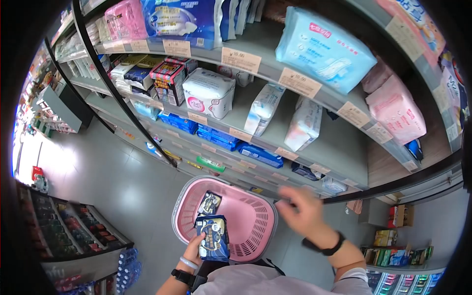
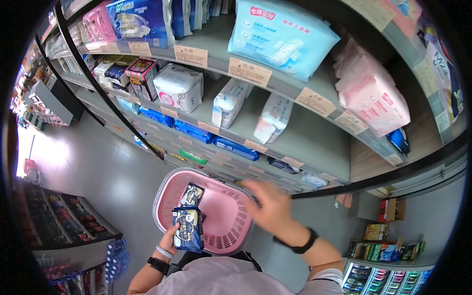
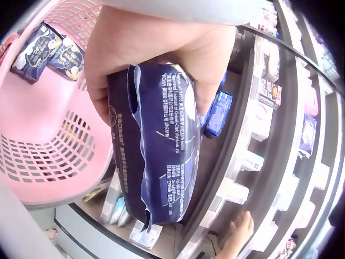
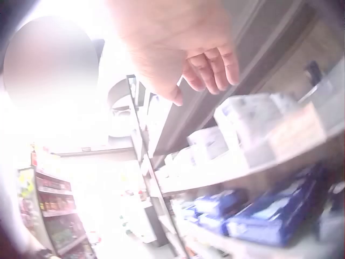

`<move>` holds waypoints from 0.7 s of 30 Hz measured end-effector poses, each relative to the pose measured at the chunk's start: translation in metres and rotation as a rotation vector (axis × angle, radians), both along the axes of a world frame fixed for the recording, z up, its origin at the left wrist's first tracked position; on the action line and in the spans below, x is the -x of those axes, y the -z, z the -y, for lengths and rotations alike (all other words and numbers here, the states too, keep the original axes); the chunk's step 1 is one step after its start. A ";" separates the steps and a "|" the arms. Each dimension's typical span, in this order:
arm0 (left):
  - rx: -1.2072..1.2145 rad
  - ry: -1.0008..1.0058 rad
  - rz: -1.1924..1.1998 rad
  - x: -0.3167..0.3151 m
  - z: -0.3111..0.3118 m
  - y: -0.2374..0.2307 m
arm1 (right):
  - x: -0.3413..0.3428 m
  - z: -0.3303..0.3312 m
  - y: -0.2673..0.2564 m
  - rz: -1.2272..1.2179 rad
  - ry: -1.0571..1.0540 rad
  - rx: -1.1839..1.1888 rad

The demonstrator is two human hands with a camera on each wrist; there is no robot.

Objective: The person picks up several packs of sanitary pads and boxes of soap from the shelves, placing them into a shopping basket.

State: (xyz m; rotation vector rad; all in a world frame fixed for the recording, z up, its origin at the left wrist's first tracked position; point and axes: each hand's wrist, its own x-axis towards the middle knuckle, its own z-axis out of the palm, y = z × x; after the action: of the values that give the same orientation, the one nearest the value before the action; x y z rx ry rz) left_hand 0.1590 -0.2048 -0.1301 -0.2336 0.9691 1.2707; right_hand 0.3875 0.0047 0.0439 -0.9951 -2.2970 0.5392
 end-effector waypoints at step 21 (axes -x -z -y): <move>0.401 -0.154 -0.185 0.108 0.140 0.032 | 0.194 0.068 0.449 -0.223 0.663 1.593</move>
State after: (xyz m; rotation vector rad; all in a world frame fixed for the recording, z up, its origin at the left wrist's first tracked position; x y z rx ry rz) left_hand 0.0514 -0.3445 -0.1618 -0.5164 1.3861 1.2434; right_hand 0.1939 -0.0634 -0.4047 -2.0232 -0.8334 2.0633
